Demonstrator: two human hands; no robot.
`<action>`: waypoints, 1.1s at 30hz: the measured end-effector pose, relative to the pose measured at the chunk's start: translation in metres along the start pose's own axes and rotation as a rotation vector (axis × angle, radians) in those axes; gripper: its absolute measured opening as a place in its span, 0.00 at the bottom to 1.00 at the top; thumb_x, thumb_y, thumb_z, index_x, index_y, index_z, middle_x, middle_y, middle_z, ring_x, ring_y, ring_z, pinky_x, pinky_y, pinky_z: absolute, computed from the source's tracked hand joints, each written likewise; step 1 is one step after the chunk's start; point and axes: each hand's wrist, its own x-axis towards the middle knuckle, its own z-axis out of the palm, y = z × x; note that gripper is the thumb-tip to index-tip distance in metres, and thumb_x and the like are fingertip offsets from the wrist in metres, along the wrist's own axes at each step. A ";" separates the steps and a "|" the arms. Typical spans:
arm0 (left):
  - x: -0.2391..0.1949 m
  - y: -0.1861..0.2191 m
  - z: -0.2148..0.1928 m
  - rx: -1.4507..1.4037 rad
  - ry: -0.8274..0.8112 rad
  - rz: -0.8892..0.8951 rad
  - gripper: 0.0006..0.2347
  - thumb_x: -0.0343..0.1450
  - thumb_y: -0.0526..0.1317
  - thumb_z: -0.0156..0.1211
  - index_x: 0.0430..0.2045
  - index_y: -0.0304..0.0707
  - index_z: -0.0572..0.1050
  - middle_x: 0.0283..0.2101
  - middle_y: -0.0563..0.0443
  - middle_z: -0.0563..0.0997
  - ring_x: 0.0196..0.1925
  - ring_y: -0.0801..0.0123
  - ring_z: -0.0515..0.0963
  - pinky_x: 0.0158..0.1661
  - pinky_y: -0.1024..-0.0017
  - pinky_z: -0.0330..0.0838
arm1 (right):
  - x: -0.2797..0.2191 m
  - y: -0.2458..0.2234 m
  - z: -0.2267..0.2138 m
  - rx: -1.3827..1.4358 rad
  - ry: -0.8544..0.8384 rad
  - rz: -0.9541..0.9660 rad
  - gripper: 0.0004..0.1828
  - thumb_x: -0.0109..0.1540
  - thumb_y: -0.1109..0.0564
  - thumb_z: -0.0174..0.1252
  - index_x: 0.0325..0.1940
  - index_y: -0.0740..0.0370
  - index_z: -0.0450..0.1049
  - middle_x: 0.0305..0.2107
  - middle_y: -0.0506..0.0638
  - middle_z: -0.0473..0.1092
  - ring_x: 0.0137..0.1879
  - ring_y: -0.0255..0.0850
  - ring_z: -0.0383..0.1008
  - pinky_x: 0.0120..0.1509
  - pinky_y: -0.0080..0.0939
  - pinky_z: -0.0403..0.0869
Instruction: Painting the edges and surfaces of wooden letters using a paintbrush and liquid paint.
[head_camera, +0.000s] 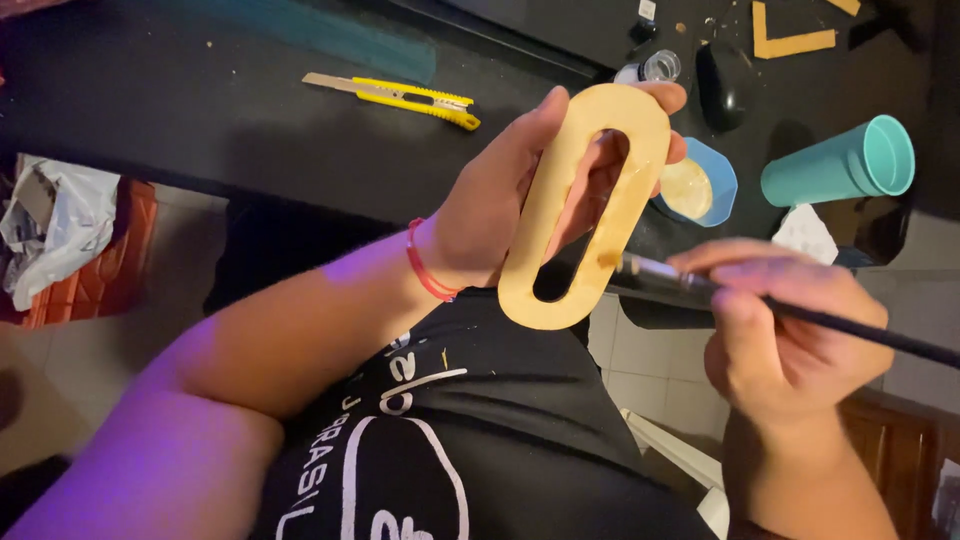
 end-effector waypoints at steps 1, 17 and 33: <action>0.001 0.000 -0.001 -0.080 -0.044 -0.019 0.27 0.80 0.56 0.44 0.71 0.38 0.60 0.54 0.43 0.79 0.54 0.63 0.78 0.46 0.63 0.76 | 0.007 -0.002 0.002 -0.076 -0.018 -0.002 0.08 0.66 0.65 0.49 0.38 0.75 0.61 0.27 0.71 0.69 0.37 0.63 0.80 0.37 0.45 0.77; -0.007 0.010 0.011 0.218 0.068 -0.002 0.29 0.76 0.58 0.43 0.66 0.34 0.64 0.55 0.44 0.78 0.53 0.68 0.75 0.52 0.71 0.69 | 0.022 -0.014 -0.005 -0.228 -0.433 -0.344 0.07 0.62 0.58 0.53 0.34 0.65 0.69 0.36 0.61 0.75 0.39 0.47 0.81 0.45 0.43 0.83; -0.007 0.017 0.023 0.403 0.121 0.054 0.24 0.79 0.53 0.35 0.62 0.35 0.66 0.49 0.45 0.79 0.59 0.72 0.75 0.53 0.77 0.65 | 0.004 -0.010 0.002 -0.135 -0.448 -0.262 0.06 0.63 0.58 0.53 0.37 0.64 0.66 0.38 0.61 0.74 0.39 0.47 0.80 0.44 0.41 0.84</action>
